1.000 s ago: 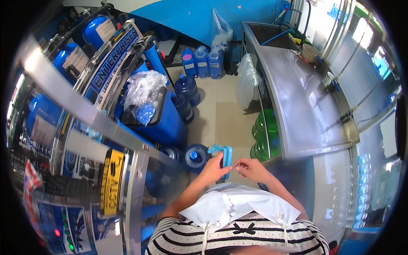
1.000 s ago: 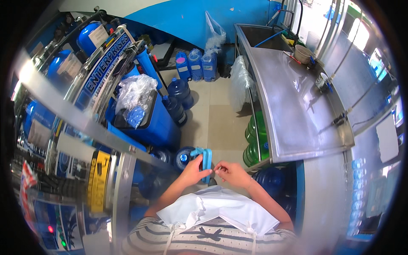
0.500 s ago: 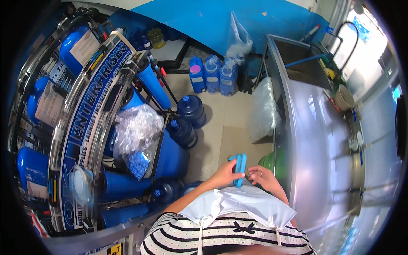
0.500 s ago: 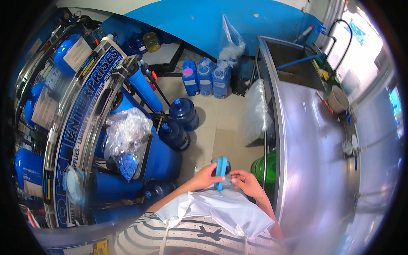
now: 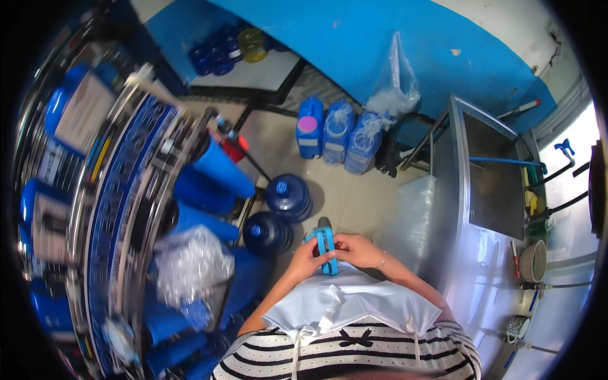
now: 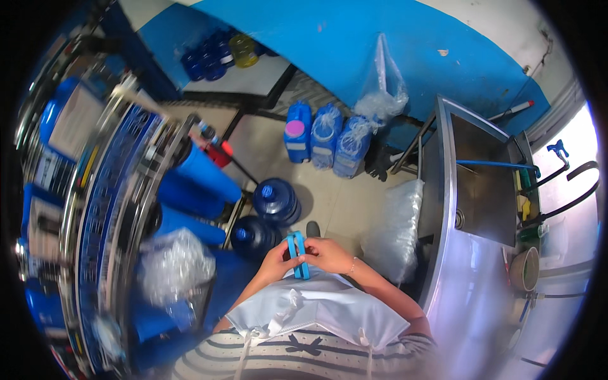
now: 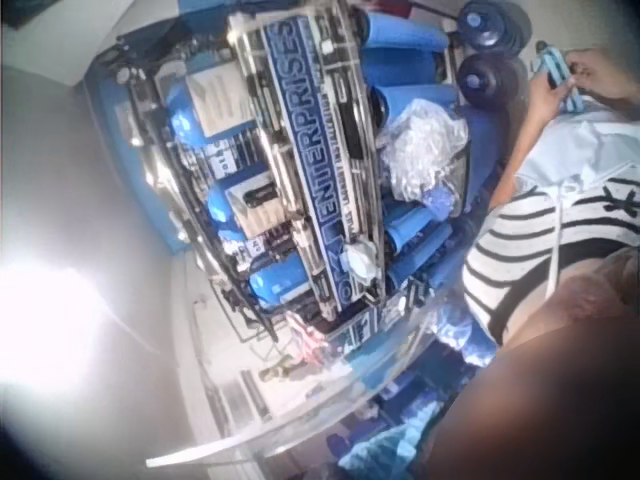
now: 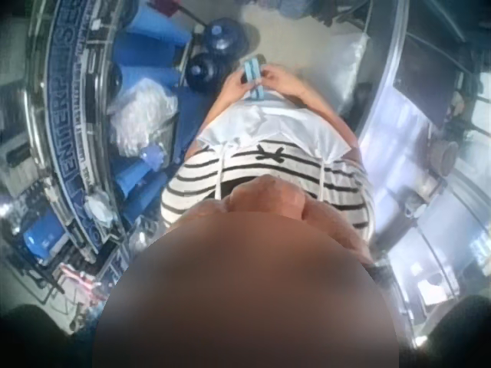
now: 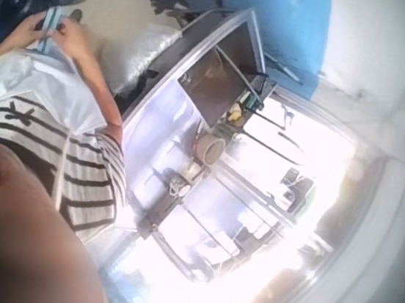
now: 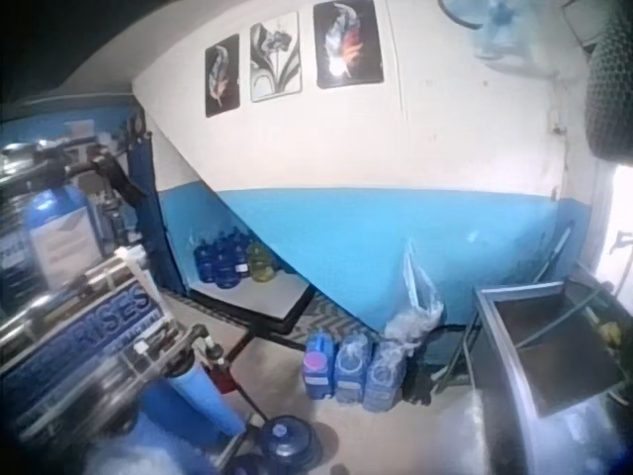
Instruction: The person repeatedly picks up large blue water jugs from a storage area and loads them into the cargo bed of a three-wheeled vehicle using a blue plastic jug lifter. The person secures the jugs in the vehicle bed and repeats the process several times.
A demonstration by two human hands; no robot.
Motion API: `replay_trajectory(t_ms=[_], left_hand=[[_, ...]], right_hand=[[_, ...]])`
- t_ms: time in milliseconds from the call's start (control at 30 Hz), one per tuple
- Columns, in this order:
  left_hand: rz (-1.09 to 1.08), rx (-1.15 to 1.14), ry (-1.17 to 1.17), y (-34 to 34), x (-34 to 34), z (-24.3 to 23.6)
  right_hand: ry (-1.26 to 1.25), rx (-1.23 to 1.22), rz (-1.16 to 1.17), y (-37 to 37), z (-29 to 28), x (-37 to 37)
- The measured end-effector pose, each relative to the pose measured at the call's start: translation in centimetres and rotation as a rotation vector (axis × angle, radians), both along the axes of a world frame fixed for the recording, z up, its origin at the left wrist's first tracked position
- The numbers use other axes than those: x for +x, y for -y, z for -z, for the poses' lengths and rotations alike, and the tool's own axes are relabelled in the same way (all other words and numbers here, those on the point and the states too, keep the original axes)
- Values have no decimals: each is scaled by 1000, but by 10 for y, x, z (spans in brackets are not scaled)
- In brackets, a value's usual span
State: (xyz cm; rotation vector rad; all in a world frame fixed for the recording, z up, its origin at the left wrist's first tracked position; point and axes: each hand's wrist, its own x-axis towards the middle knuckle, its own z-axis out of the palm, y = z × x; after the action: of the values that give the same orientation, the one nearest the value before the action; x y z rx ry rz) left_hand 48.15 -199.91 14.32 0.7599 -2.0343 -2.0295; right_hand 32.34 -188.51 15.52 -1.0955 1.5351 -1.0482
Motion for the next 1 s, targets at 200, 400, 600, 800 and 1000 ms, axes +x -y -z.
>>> replay_trajectory(t_ms=[200, 400, 600, 800, 1000], left_hand=[[166, -252, 92, 119, -126, 2], [691, -339, 59, 144, -266, -17], [1273, -390, 9, 67, -332, -19], [1834, -248, -29, -29, -323, 13], [2137, -269, 54, -92, -244, 32]], right_hand=[[-170, 28, 170, 90, 0, -98], [-147, -17, 711, 65, -1, -146], [20, 141, 1254, -8, -14, -103], [355, -7, 1820, -43, 14, -6], [264, -340, 2327, -26, 69, 79]])
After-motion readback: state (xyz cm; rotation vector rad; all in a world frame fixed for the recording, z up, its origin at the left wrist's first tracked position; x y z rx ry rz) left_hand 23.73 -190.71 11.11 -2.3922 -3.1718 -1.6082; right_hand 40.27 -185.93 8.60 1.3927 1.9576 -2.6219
